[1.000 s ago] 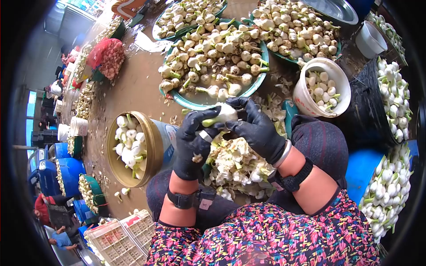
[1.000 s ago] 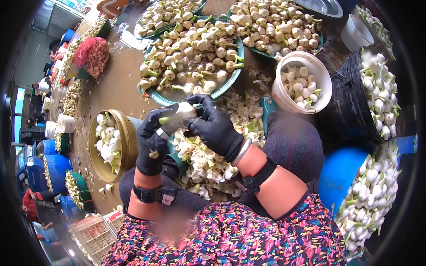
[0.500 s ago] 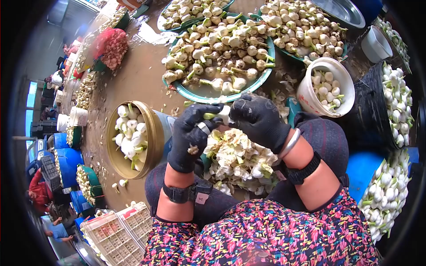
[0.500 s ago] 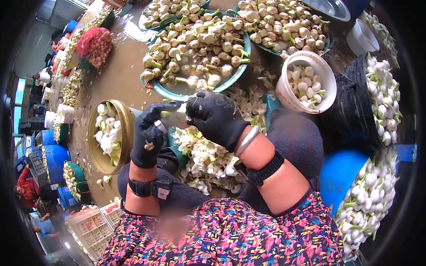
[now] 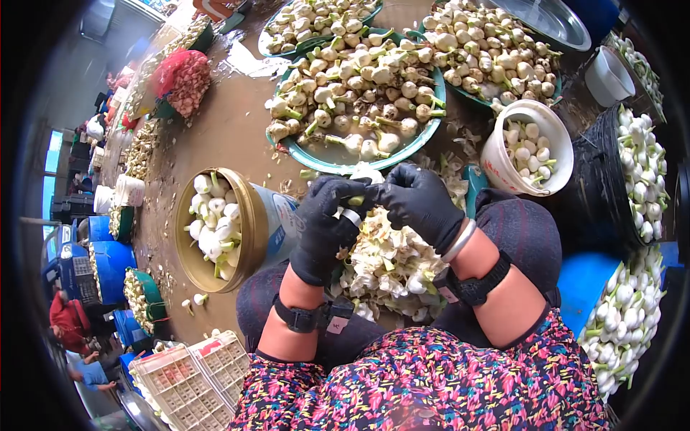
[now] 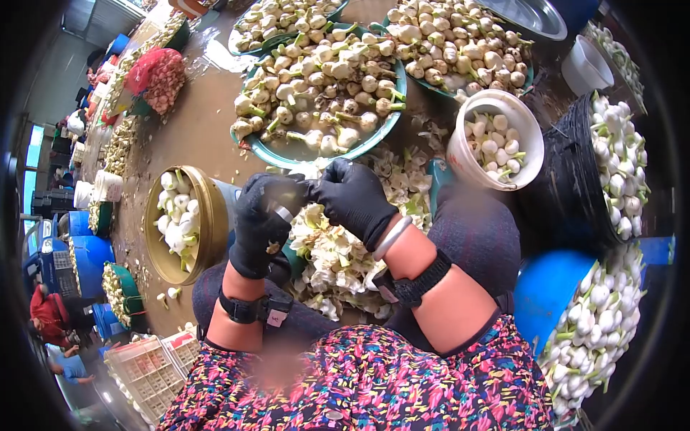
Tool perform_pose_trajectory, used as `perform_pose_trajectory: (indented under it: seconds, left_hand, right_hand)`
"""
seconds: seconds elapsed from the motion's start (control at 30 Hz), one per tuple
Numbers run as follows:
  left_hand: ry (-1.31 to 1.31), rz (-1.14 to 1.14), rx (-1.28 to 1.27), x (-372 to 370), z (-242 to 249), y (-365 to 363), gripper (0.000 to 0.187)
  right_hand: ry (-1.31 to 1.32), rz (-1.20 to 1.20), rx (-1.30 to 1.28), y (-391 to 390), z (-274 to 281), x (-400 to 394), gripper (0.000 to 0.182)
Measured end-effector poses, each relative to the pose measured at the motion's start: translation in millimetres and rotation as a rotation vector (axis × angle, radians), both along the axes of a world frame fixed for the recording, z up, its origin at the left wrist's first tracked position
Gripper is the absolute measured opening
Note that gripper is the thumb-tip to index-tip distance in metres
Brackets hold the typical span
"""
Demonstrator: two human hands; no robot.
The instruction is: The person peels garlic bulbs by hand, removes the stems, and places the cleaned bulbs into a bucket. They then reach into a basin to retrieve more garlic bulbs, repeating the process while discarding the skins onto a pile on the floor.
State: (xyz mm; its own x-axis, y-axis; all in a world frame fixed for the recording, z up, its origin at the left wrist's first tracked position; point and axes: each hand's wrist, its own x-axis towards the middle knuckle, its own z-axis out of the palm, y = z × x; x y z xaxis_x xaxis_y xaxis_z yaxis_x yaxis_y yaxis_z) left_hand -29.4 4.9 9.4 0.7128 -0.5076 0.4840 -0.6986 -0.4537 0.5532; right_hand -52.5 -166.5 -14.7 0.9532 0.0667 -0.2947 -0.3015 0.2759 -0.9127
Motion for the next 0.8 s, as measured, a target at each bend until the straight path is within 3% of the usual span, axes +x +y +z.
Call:
perform_pose_trajectory:
  seconds: [0.13, 0.2, 0.23, 0.27, 0.33, 0.37, 0.4, 0.47, 0.5, 0.53, 0.57, 0.6, 0.67, 0.73, 0.8]
  left_hand:
    - [0.239, 0.059, -0.252, -6, -1, 0, 0.021]
    - [0.999, -0.001, -1.074, 0, -6, 16, 0.013]
    - [0.851, -0.049, -1.012, 10, -9, 19, 0.014]
    - [1.1, 0.016, -1.279, 10, -10, 27, 0.017]
    - [0.371, 0.157, -0.28, 13, -12, 29, 0.023]
    - [0.852, 0.069, -0.958, 5, -15, 23, 0.026]
    - [0.271, 0.149, -0.262, 2, -11, 29, 0.027]
    - [0.034, 0.187, 0.255, -2, 18, 29, 0.026]
    - [0.571, 0.189, -0.567, -4, 17, 32, 0.026]
    - [0.742, 0.202, -0.656, -2, 28, 50, 0.025]
    - [0.54, 0.265, -0.57, 1, 40, 69, 0.024]
    - [0.348, 0.314, -0.483, 6, 53, 88, 0.023]
    - [0.331, 0.48, -0.509, 23, 56, 150, 0.025]
    - [0.071, 0.647, -0.032, 43, 46, 215, 0.017]
    - [0.047, 0.663, 0.315, 46, 43, 238, 0.012]
  right_hand:
    - [0.059, -0.008, 0.172, -10, 16, 0, 0.013]
    - [0.034, -0.188, 0.11, -21, 11, 5, 0.015]
    - [0.027, -0.233, 0.217, -28, 9, 4, 0.015]
    - [0.036, -0.251, 0.244, -30, 9, 4, 0.011]
    - [-0.026, -0.013, -0.11, -25, 15, 0, 0.007]
    - [0.058, 0.168, -0.088, -18, 19, -5, 0.006]
    - [-0.022, 0.307, -0.256, -10, 1, -11, 0.011]
    - [-0.375, 0.43, -0.568, -1, -19, -14, 0.015]
    - [-0.466, 0.402, -0.628, -4, -25, -11, 0.015]
    - [-0.549, 0.362, -0.69, -4, -28, -7, 0.018]
    - [-0.228, 0.427, -0.701, -6, 2, -5, 0.021]
    - [-0.174, 0.406, -0.672, -8, 9, -5, 0.028]
    - [-0.239, 0.347, -0.744, -11, 6, -6, 0.027]
    - [-0.327, 0.244, -0.67, -10, -4, -7, 0.025]
    - [-0.405, 0.123, -0.601, -12, -8, -7, 0.022]
